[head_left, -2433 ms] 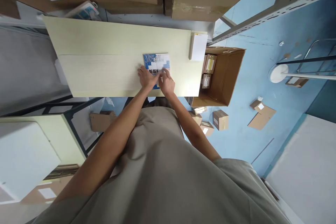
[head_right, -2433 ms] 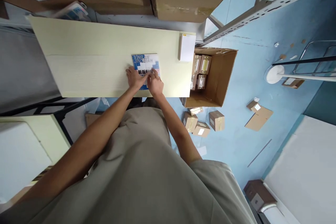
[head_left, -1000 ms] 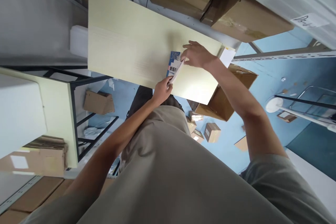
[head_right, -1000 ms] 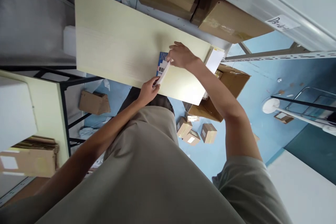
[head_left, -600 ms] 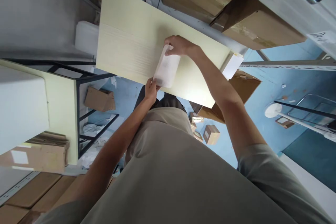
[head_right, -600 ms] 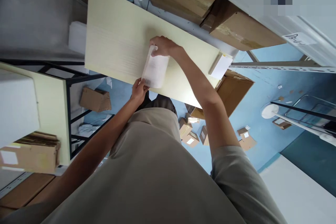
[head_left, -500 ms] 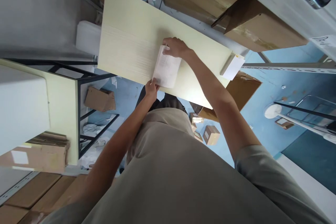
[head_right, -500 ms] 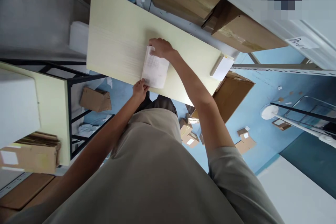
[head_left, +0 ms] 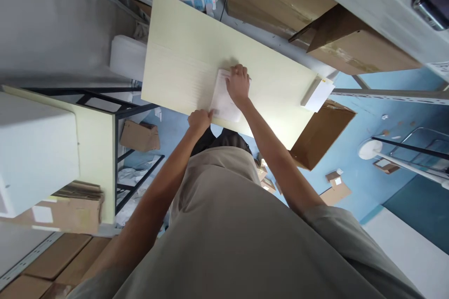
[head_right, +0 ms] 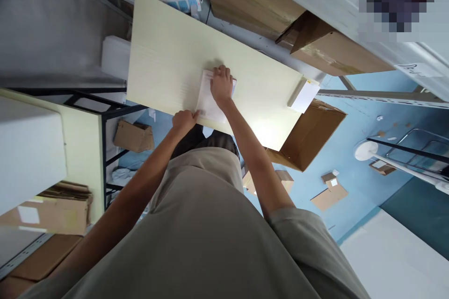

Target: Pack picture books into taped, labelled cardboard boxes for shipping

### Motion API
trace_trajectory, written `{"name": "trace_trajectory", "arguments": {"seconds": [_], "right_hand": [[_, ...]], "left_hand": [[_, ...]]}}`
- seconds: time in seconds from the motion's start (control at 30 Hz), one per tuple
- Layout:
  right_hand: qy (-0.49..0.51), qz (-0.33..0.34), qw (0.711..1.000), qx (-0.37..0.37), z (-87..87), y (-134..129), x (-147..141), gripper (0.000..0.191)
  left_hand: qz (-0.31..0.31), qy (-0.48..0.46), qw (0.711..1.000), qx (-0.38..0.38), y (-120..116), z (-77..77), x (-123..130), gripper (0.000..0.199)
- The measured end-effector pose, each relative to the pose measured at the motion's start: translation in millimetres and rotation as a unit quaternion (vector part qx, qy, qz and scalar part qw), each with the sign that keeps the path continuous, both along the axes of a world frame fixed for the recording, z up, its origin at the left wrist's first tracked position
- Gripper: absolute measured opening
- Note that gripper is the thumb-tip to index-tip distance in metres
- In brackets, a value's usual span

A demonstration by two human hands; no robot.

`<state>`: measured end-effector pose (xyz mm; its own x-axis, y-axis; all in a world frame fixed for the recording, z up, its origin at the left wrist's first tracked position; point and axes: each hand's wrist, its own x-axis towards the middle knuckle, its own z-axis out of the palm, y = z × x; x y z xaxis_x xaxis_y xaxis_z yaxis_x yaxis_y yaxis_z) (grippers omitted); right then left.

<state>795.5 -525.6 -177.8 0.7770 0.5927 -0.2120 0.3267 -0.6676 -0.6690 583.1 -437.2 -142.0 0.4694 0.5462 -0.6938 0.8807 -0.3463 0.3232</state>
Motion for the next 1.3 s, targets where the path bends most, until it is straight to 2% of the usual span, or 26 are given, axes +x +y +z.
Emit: {"name": "trace_trajectory", "arguments": {"seconds": [0.13, 0.2, 0.3, 0.37, 0.47, 0.53, 0.6, 0.67, 0.77, 0.87, 0.93, 0.97, 1.03, 1.1, 1.17, 1.23, 1.3], "right_hand": [[0.002, -0.15, 0.988, -0.039, 17.1, -60.8, -35.7, 0.041], [0.058, -0.217, 0.972, -0.064, 21.1, -84.4, -61.5, 0.039], [0.15, -0.272, 0.948, -0.061, 22.8, -94.3, -92.3, 0.031], [0.19, -0.314, 0.929, -0.047, 24.0, -89.5, -99.2, 0.029], [0.237, -0.363, 0.901, -0.005, 33.3, -82.2, -94.1, 0.028], [0.243, -0.361, 0.9, 0.028, 47.9, -79.1, -90.7, 0.03], [0.213, -0.348, 0.912, 0.043, 69.0, -72.1, -93.6, 0.032], [0.165, -0.337, 0.926, 0.039, 93.2, -55.9, -103.6, 0.032], [0.123, -0.314, 0.941, 0.036, 124.8, -15.1, -125.8, 0.028], [0.151, -0.237, 0.956, 0.082, 137.1, 25.5, -143.8, 0.03], [0.182, -0.188, 0.958, 0.119, 130.2, 41.2, -147.9, 0.032], [0.188, -0.187, 0.957, 0.12, 122.4, 45.3, -147.2, 0.033], [0.175, -0.238, 0.953, 0.072, 100.3, 48.7, -141.6, 0.035], [0.165, -0.294, 0.941, -0.003, 75.1, 51.1, -133.3, 0.036], [0.177, -0.313, 0.931, -0.055, 53.0, 56.6, -125.1, 0.036], [0.194, -0.316, 0.926, -0.076, 38.1, 65.2, -118.8, 0.037], [0.224, -0.313, 0.921, -0.057, 31.5, 74.8, -114.5, 0.037]], "left_hand": [[-0.055, -0.12, 0.991, 0.016, 17.1, 1.3, 20.1, 0.022], [-0.07, -0.159, 0.985, 0.005, 21.1, -3.6, 33.0, 0.029], [-0.07, -0.177, 0.982, 0.001, 23.3, -13.2, 47.0, 0.033], [-0.067, -0.191, 0.979, -0.005, 25.3, -18.2, 50.2, 0.034], [-0.072, -0.206, 0.975, -0.044, 33.5, -22.1, 49.2, 0.036], [-0.095, -0.206, 0.971, -0.08, 42.4, -21.7, 48.3, 0.038], [-0.131, -0.206, 0.964, -0.107, 52.3, -16.3, 48.9, 0.04], [-0.153, -0.226, 0.955, -0.118, 61.6, -3.2, 50.4, 0.042], [-0.119, -0.305, 0.931, -0.161, 75.3, 28.8, 50.0, 0.035], [-0.061, -0.345, 0.911, -0.219, 94.4, 56.4, 42.3, 0.035], [-0.025, -0.346, 0.914, -0.211, 112.7, 59.2, 33.8, 0.036], [-0.007, -0.345, 0.918, -0.197, 123.1, 54.6, 29.3, 0.035], [0.025, -0.34, 0.925, -0.166, 144.1, 35.8, 21.9, 0.032], [0.04, -0.323, 0.936, -0.133, 161.5, 9.8, 18.1, 0.03], [0.052, -0.302, 0.946, -0.102, 172.8, -15.3, 18.8, 0.027], [0.078, -0.29, 0.949, -0.091, 178.1, -33.8, 22.4, 0.025], [0.108, -0.286, 0.947, -0.099, 179.9, -43.8, 26.6, 0.027]]}}
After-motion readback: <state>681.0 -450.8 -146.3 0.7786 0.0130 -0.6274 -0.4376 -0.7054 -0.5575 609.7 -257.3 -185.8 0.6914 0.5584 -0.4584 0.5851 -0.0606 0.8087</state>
